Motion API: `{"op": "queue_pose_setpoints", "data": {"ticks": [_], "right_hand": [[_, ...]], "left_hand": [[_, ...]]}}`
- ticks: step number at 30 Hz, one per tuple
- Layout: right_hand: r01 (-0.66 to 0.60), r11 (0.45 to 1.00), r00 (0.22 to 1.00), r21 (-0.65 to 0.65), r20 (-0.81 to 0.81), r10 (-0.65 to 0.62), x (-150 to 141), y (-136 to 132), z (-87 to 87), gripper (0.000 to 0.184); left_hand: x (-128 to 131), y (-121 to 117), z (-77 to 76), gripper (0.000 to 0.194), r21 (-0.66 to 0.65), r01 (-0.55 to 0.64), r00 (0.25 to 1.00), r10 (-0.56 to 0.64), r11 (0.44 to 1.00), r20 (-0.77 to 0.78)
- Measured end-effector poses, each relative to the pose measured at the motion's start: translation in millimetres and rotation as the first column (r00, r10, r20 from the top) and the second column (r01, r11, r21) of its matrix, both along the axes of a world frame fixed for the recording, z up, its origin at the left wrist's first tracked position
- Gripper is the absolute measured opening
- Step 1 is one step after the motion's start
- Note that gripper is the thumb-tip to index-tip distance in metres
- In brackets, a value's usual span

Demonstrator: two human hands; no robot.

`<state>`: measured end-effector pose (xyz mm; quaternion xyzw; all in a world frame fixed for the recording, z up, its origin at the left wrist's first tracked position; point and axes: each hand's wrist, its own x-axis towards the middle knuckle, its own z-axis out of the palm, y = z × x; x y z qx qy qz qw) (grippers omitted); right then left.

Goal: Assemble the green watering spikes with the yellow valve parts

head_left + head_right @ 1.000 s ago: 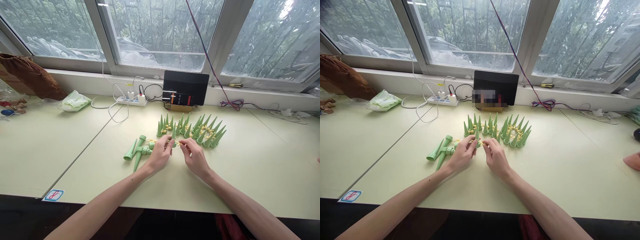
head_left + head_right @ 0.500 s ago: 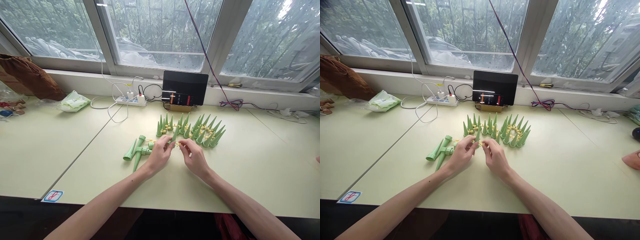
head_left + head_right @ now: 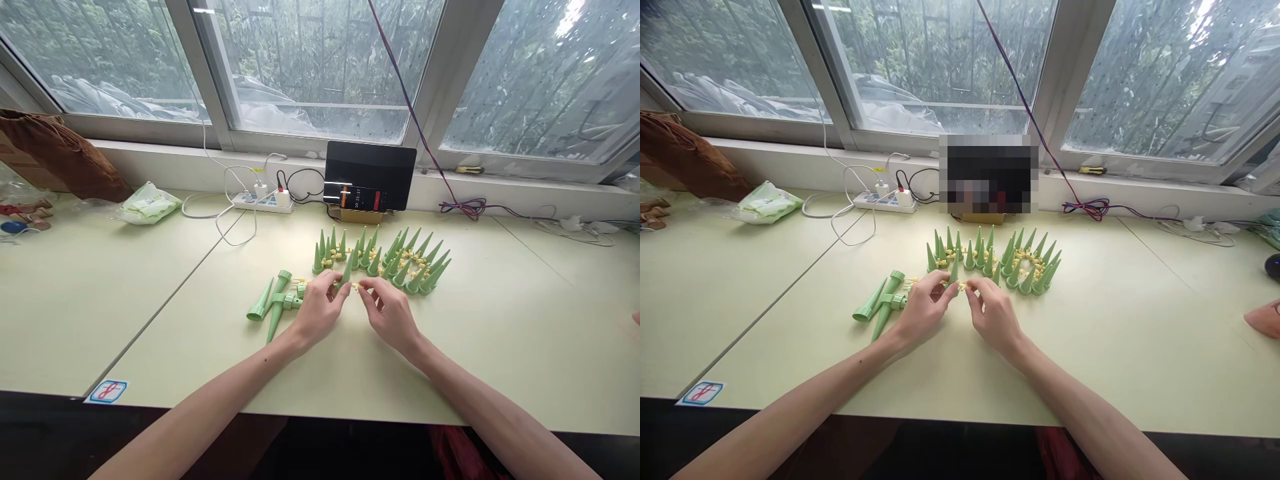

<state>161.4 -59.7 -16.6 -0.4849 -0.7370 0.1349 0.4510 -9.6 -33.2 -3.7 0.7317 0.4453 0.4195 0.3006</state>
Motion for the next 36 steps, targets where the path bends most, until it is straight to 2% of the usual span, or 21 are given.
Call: {"op": "queue_pose_setpoints", "data": {"ticks": [7,13,17,21,26,30,33,34,36], "right_hand": [[-0.004,1.000,1.000,0.003,0.014,0.004,1,1,-3.9,0.014],[0.013,1.000,1.000,0.005,0.009,-0.013,2,2,-3.4,0.017],[0.001,0.998,0.999,-0.062,-0.035,-0.003,1,1,-1.0,0.021],[-0.040,0.981,0.986,-0.192,-0.167,0.007,-1,0,2.4,0.024],[-0.176,0.902,0.913,-0.394,-0.408,0.000,0,0,6.9,0.031],[-0.339,0.789,0.804,-0.513,-0.593,-0.040,3,3,9.2,0.037],[-0.433,0.703,0.741,-0.565,-0.667,-0.079,5,6,9.4,0.040],[-0.442,0.689,0.736,-0.575,-0.672,-0.088,5,6,9.2,0.041],[-0.417,0.696,0.756,-0.584,-0.648,-0.091,4,6,8.6,0.043]], "left_hand": [[1,-1,0.5,0.020,0.004,0.000,1.000,0.000,1.000,-0.024],[0,-1,-0.7,0.022,0.029,0.072,0.996,-0.071,0.997,-0.047],[-1,0,-0.9,0.023,0.014,0.112,0.993,-0.112,0.994,-0.030],[-2,1,-3.0,0.020,0.016,0.129,0.992,-0.129,0.992,0.001],[-1,1,-4.0,0.017,0.015,0.140,0.990,-0.140,0.990,0.026],[-1,1,-2.7,0.015,0.006,0.172,0.984,-0.172,0.985,0.037],[0,1,-2.3,0.015,0.009,0.187,0.982,-0.188,0.982,0.033],[0,1,-2.2,0.015,0.012,0.187,0.982,-0.187,0.982,0.028],[0,1,-2.1,0.015,0.019,0.180,0.984,-0.180,0.983,0.010]]}}
